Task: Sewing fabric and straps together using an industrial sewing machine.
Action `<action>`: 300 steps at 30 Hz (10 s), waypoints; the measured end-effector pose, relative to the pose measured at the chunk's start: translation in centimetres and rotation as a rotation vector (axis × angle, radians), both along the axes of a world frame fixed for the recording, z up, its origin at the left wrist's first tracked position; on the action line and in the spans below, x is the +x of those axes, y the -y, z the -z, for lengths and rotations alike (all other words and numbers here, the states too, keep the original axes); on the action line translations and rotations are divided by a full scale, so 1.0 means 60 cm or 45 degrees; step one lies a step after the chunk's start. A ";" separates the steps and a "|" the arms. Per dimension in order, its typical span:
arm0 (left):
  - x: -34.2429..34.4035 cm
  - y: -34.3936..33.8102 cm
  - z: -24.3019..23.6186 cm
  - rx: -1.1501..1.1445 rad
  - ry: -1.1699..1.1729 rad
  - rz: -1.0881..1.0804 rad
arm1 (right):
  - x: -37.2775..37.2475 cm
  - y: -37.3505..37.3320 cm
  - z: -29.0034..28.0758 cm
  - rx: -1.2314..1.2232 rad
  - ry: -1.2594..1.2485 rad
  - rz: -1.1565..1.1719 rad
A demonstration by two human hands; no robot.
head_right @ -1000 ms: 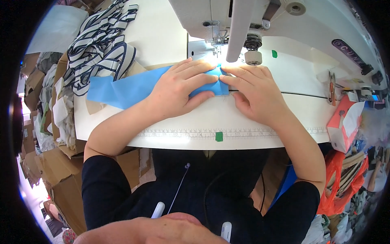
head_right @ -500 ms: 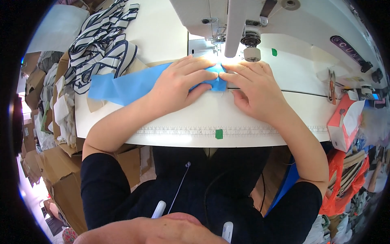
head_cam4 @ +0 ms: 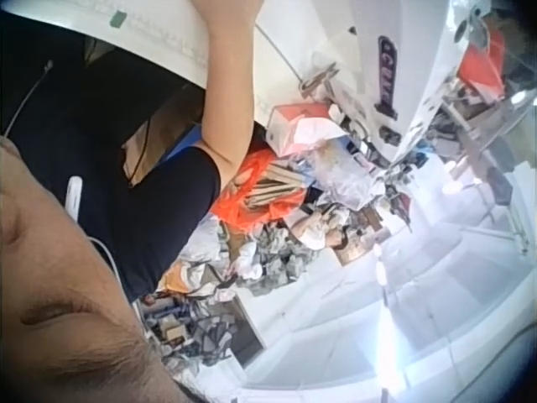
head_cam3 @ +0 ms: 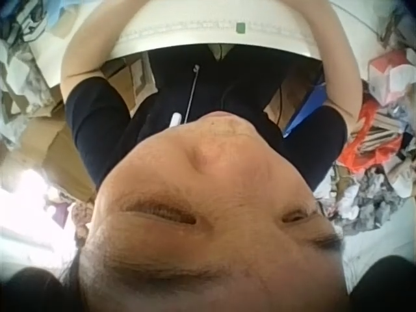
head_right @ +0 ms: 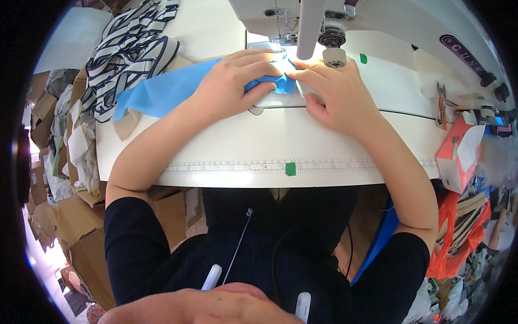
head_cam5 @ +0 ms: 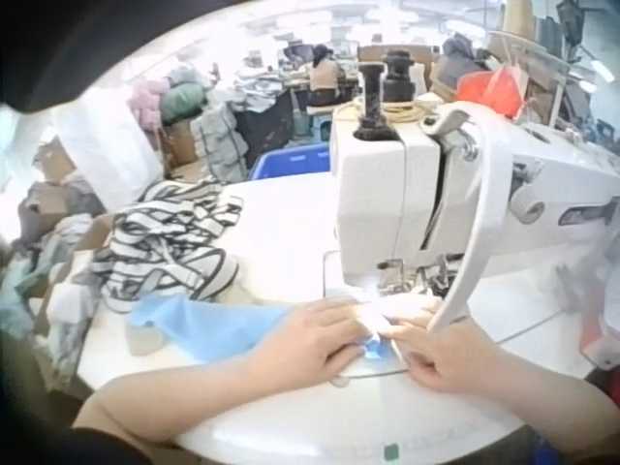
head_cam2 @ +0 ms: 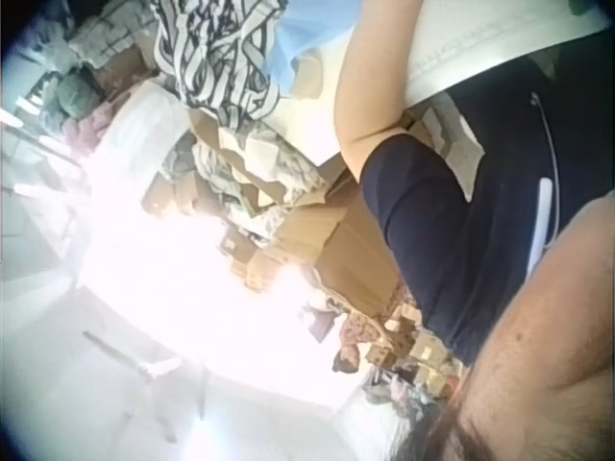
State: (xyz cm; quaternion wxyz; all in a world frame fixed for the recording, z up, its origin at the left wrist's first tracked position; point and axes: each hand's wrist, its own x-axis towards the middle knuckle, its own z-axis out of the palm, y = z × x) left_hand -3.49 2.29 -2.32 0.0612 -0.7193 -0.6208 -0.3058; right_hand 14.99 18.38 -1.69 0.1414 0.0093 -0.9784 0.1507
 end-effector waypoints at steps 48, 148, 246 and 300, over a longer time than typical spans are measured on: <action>0.000 -0.007 -0.010 0.072 -0.087 -0.009 | 0.008 0.009 0.007 -0.023 -0.180 0.047; -0.052 -0.054 0.003 -0.001 -0.032 -0.113 | -0.011 -0.032 0.020 0.043 -0.164 0.059; -0.165 0.240 -0.088 0.111 1.772 -1.128 | 0.005 0.316 -0.017 0.234 -0.226 -0.509; -0.045 0.298 -0.106 -0.071 -0.204 -0.082 | -0.194 0.153 -0.027 -1.505 0.075 -0.078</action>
